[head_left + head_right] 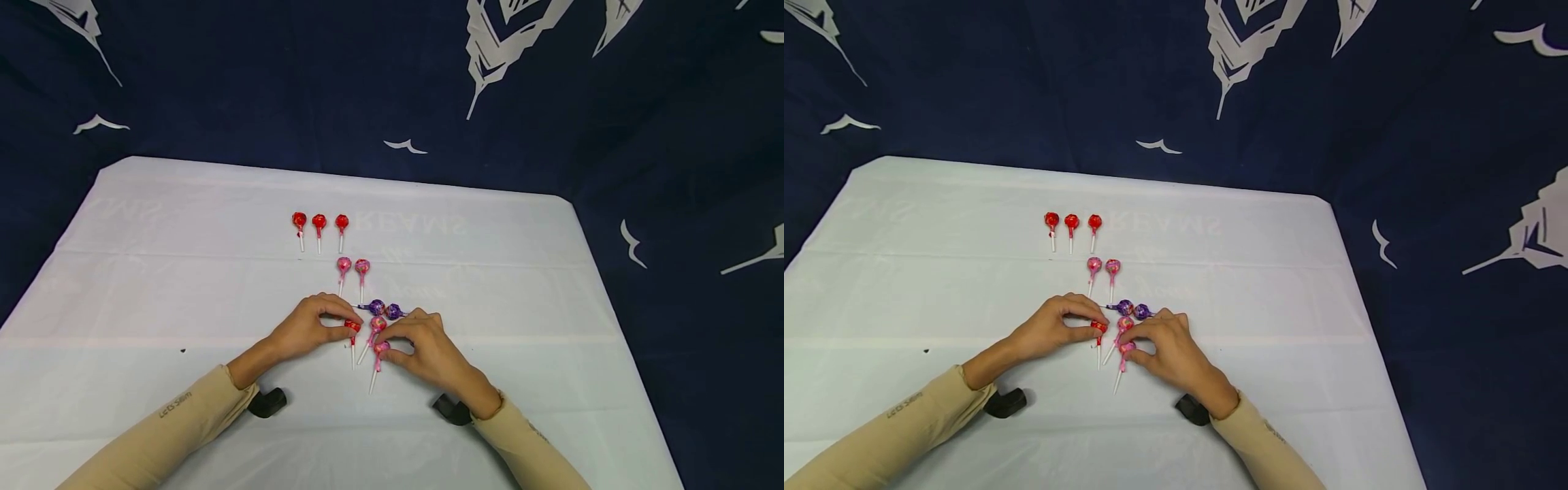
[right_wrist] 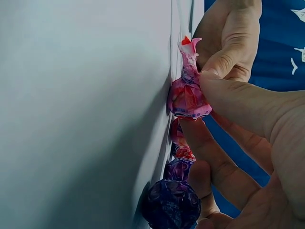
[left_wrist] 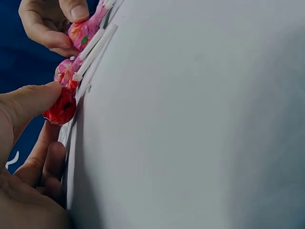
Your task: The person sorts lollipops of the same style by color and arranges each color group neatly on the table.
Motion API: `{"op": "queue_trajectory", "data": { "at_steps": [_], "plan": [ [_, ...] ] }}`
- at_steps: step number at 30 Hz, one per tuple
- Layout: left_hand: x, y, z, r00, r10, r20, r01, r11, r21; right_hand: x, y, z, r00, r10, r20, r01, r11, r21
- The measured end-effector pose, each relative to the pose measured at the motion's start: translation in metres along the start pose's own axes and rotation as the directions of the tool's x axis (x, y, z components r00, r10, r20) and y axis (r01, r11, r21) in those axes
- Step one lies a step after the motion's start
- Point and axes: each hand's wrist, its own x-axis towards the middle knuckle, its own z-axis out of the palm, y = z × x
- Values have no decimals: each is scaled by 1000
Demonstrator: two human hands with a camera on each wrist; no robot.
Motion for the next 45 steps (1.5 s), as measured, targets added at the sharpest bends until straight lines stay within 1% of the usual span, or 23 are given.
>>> {"op": "queue_trajectory", "data": {
  "at_steps": [3, 6, 9, 11, 15, 20, 26, 30, 34, 38, 42, 45],
  "plan": [
    [1, 1, -2, 1000, 10, 6, -10, 1000, -23, 0, 0, 0, 1000, -3, 0, 3, 1000, 1],
    [3, 3, -6, 1000, 6, 15, -6, 999, -37, 1, 1, 1, 1000, -14, -5, 14, 1000, 5],
    [7, 6, -11, 1000, -2, 16, 3, 999, -33, 2, 1, 0, 1000, -22, -7, 22, 1000, 7],
    [11, 8, -15, 1000, 5, 13, -5, 1000, -16, 2, 1, 0, 1000, -17, -6, 18, 1000, 9],
    [21, 13, -24, 1000, 25, 4, -25, 999, 34, 1, 1, 0, 1000, -7, 0, 7, 1000, 7],
    [40, 21, -39, 1000, 22, -14, -21, 997, 72, 0, 1, 1, 1000, -8, -1, 8, 1000, 10],
    [63, 26, -52, 1000, -5, -31, 8, 995, 98, 0, 1, 0, 1000, -3, 6, 3, 1000, 9],
    [77, 27, -56, 998, -40, -40, 45, 991, 127, 0, 0, -1, 1000, -3, 7, 3, 1000, -4],
    [91, 27, -59, 995, -68, -68, 78, 984, 160, 0, 0, 0, 1000, 0, 9, 0, 1000, -4],
    [105, 26, -65, 990, -95, -108, 113, 979, 171, -1, 0, 0, 1000, -1, 14, 1, 1000, 0],
    [117, 26, -68, 980, -137, -143, 161, 972, 173, -1, 2, 0, 1000, -4, 14, 4, 1000, -5],
    [123, 23, -67, 976, -141, -169, 174, 965, 198, 0, 2, 0, 1000, -6, 15, 6, 1000, -5]
  ]
}}
